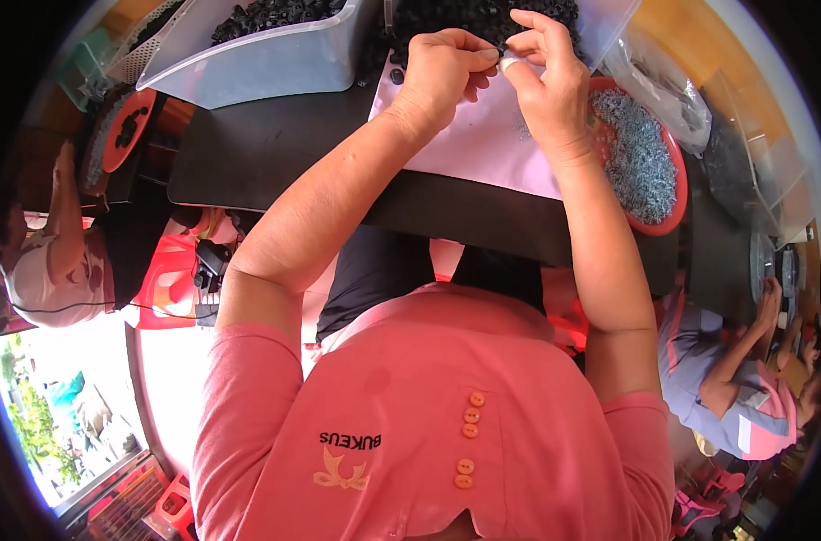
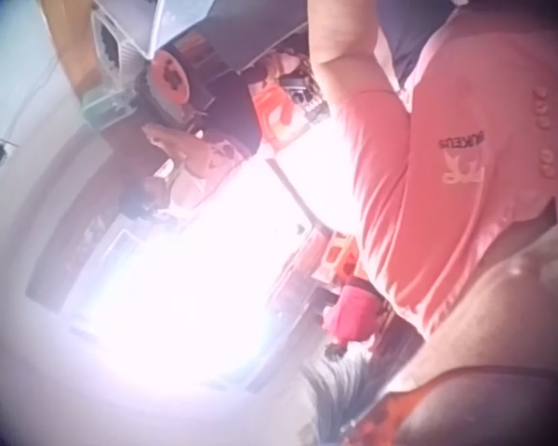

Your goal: Sorting small black plastic parts on a workbench.

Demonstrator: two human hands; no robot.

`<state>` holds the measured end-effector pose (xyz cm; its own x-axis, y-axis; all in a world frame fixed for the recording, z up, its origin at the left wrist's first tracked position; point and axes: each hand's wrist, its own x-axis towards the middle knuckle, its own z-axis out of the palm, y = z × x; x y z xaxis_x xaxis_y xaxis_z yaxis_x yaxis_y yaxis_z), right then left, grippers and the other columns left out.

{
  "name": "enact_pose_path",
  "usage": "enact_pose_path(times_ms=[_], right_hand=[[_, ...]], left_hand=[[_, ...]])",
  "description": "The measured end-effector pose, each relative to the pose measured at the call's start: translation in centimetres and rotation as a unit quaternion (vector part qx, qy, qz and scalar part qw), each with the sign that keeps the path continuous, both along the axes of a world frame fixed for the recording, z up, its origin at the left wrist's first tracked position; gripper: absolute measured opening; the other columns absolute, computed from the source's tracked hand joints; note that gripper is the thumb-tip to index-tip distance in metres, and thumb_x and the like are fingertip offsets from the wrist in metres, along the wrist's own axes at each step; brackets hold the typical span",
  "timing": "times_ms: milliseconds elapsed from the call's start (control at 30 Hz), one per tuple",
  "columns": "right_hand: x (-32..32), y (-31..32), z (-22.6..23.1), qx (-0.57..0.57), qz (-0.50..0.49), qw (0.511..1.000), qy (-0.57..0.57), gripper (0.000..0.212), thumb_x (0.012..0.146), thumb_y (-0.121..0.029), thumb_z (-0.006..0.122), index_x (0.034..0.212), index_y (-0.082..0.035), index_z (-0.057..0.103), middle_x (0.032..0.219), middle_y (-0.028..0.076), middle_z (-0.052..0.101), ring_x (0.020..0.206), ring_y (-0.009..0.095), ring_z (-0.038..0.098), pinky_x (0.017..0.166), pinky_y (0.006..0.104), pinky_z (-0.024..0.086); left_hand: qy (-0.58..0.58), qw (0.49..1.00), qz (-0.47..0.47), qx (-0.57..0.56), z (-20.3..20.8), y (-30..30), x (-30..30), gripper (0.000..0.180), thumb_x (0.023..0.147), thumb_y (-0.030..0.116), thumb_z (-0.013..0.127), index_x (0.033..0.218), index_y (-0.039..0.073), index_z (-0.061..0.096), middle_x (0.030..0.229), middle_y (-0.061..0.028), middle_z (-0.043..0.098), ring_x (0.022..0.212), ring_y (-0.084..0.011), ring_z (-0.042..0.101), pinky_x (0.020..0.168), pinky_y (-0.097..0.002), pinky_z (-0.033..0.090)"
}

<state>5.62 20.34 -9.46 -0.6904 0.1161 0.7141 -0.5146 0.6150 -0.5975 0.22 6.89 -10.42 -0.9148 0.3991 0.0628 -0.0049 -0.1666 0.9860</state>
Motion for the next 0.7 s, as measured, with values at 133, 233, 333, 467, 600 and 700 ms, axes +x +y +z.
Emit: enact_pose_path(times_ms=[133,233,333,467,600,700], right_hand=[[-1.1,0.8,-1.0,0.143,-0.095,0.983,0.057,0.038,0.072,-0.005,0.069,0.109,-0.007,0.062,0.097,0.006,0.068,0.089,0.022,0.066,0.079,0.0365,0.052],[-1.6,1.2,-1.5,0.219,-0.130,0.964,0.074,0.028,0.064,-0.011,0.072,0.092,-0.009,0.065,0.092,0.005,0.065,0.087,0.025,0.063,0.074,0.0420,0.046],[-2.0,1.7,-1.5,0.255,-0.148,0.945,0.139,0.027,0.063,-0.012,0.073,0.089,-0.009,0.065,0.086,0.004,0.063,0.082,0.024,0.063,0.072,0.0403,0.046],[-1.8,1.3,-1.3,0.239,-0.092,0.949,0.182,0.022,0.063,-0.009,0.072,0.083,-0.007,0.063,0.077,0.005,0.060,0.072,0.026,0.061,0.065,0.0385,0.046],[-1.0,0.4,-0.8,0.215,-0.079,0.952,0.201,0.020,0.063,-0.003,0.072,0.080,-0.006,0.062,0.074,0.006,0.060,0.069,0.028,0.061,0.064,0.0382,0.047],[-0.7,0.2,-0.6,0.176,-0.083,0.962,0.193,0.027,0.066,-0.002,0.072,0.092,-0.005,0.064,0.083,0.008,0.063,0.076,0.029,0.063,0.069,0.0382,0.050]], left_hand=[[-0.013,0.997,-0.004,0.075,-0.4,-0.2,-0.8,0.011,0.083,0.007,0.069,0.084,-0.003,0.068,0.072,-0.0084,0.067,0.058,-0.0142,0.059,0.052,-0.0267,0.047],[-0.003,0.999,-0.002,0.052,-0.3,-0.2,-0.6,0.011,0.084,0.007,0.069,0.085,-0.004,0.068,0.072,-0.0089,0.067,0.059,-0.0149,0.059,0.053,-0.0266,0.047],[0.006,0.999,-0.039,0.005,0.3,-0.3,-0.4,0.015,0.088,0.010,0.066,0.089,-0.005,0.068,0.076,-0.0083,0.066,0.071,-0.0157,0.063,0.062,-0.0278,0.051],[0.040,0.998,-0.018,0.041,-0.2,-0.5,-0.1,0.013,0.087,0.008,0.066,0.085,-0.005,0.068,0.074,-0.0084,0.066,0.065,-0.0152,0.062,0.060,-0.0264,0.051],[0.046,0.997,-0.019,0.061,0.5,-0.5,0.6,0.010,0.084,0.005,0.067,0.082,-0.005,0.068,0.073,-0.0079,0.066,0.062,-0.0142,0.061,0.059,-0.0255,0.051],[0.096,0.994,-0.008,0.048,1.9,-0.9,1.1,0.011,0.085,0.006,0.067,0.082,-0.004,0.068,0.073,-0.0070,0.066,0.063,-0.0127,0.060,0.059,-0.0251,0.050]])
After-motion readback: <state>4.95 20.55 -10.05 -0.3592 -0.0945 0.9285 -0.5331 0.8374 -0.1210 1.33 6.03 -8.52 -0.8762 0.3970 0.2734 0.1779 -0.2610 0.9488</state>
